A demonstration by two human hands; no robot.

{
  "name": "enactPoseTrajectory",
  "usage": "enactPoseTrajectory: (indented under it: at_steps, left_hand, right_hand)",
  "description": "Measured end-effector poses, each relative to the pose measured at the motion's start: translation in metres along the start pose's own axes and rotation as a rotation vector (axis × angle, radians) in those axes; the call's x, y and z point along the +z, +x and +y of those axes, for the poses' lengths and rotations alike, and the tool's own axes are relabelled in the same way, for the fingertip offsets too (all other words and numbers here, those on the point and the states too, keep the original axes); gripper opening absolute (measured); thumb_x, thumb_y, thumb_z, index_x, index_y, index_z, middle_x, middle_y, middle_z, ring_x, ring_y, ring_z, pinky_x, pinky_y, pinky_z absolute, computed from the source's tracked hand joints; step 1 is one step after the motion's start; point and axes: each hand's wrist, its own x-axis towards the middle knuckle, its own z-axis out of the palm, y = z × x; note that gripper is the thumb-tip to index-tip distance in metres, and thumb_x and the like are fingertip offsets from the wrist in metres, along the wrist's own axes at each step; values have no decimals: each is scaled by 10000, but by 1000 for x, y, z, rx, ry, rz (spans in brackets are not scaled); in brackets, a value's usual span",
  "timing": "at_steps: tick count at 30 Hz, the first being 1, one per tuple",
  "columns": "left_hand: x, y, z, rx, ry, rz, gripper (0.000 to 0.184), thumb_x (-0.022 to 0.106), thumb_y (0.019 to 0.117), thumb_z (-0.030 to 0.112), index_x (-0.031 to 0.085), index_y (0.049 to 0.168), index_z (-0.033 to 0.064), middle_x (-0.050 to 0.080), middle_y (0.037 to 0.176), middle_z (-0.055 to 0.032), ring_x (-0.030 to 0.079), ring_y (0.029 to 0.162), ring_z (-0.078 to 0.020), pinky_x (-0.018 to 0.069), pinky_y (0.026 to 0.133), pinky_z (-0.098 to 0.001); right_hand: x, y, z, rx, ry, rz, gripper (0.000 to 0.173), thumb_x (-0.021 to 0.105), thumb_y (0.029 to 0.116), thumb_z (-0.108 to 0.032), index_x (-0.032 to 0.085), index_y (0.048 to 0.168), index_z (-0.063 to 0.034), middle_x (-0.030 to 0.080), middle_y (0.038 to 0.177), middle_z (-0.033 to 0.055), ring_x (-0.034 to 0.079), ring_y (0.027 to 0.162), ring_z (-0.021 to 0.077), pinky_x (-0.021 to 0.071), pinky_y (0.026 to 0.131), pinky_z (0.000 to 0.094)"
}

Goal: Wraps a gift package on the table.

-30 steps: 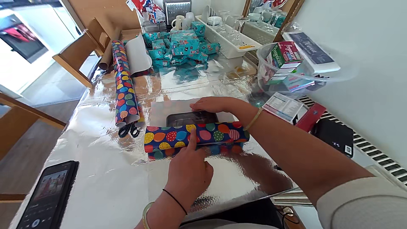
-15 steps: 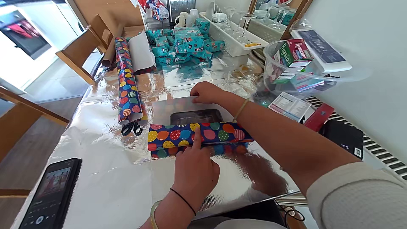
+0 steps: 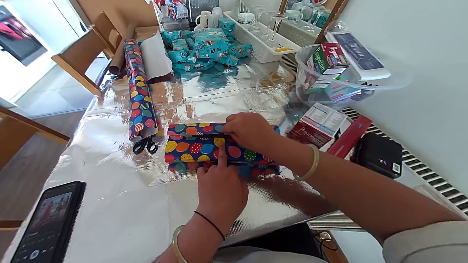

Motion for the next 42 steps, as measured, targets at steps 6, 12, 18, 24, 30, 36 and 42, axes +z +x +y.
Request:
enactPoseTrajectory:
  at_steps: [6,12,18,24,30,36,42]
  left_hand:
    - [2,2,2,-10,23,-15,384,518,978,414,745,1173,174,245,1697,-45,624,1201,-301,451,965,-564]
    - [4,4,1,-4,31,16,496,517,965,448,665,1345,166,208,1710,-8,653,1136,-265,466,940,-550]
    - [5,-7,-24,79,-148,283,301,596,899,366,787,935,136,508,1554,-33,725,1017,-275,569,787,-523]
    - [-30,6,-38,108,-227,118,252,640,926,328,757,887,109,438,1597,-55,688,1092,-269,563,830,-506]
    - [-50,23,-48,69,-276,-94,266,601,980,331,751,937,115,527,1522,-87,585,1297,-294,501,973,-546]
    - [-50,23,-46,29,-268,-92,262,602,989,314,753,924,109,532,1524,-53,638,1207,-275,513,929,-539]
    - [-45,19,-61,78,-460,39,240,596,994,281,737,894,117,622,1420,-58,617,1261,-263,510,963,-548]
  right_hand:
    - [13,-14,-15,79,-75,-53,294,601,936,62,771,1124,-88,728,1051,106,704,1000,298,588,786,462]
    - [0,-29,-43,257,4,-236,405,446,1061,-131,596,1429,-52,603,1437,142,592,1312,290,509,1022,468]
    - [20,-43,-53,335,38,-89,446,448,1045,-130,555,1466,-32,536,1518,145,519,1401,280,459,1101,452]
    - [36,-47,-56,308,30,39,454,568,980,-78,580,1425,12,563,1480,186,546,1374,320,451,1110,469]
    - [18,-48,-35,302,249,22,382,478,1044,-69,629,1394,-52,651,1380,140,619,1285,307,465,1096,511]
    - [-2,-42,2,264,482,-55,419,477,1074,-110,484,1491,-79,720,1242,84,678,1161,250,506,1019,507]
    - [-6,-27,-15,242,231,-148,438,602,1032,-189,550,1456,-91,712,1187,122,664,1140,312,512,982,530]
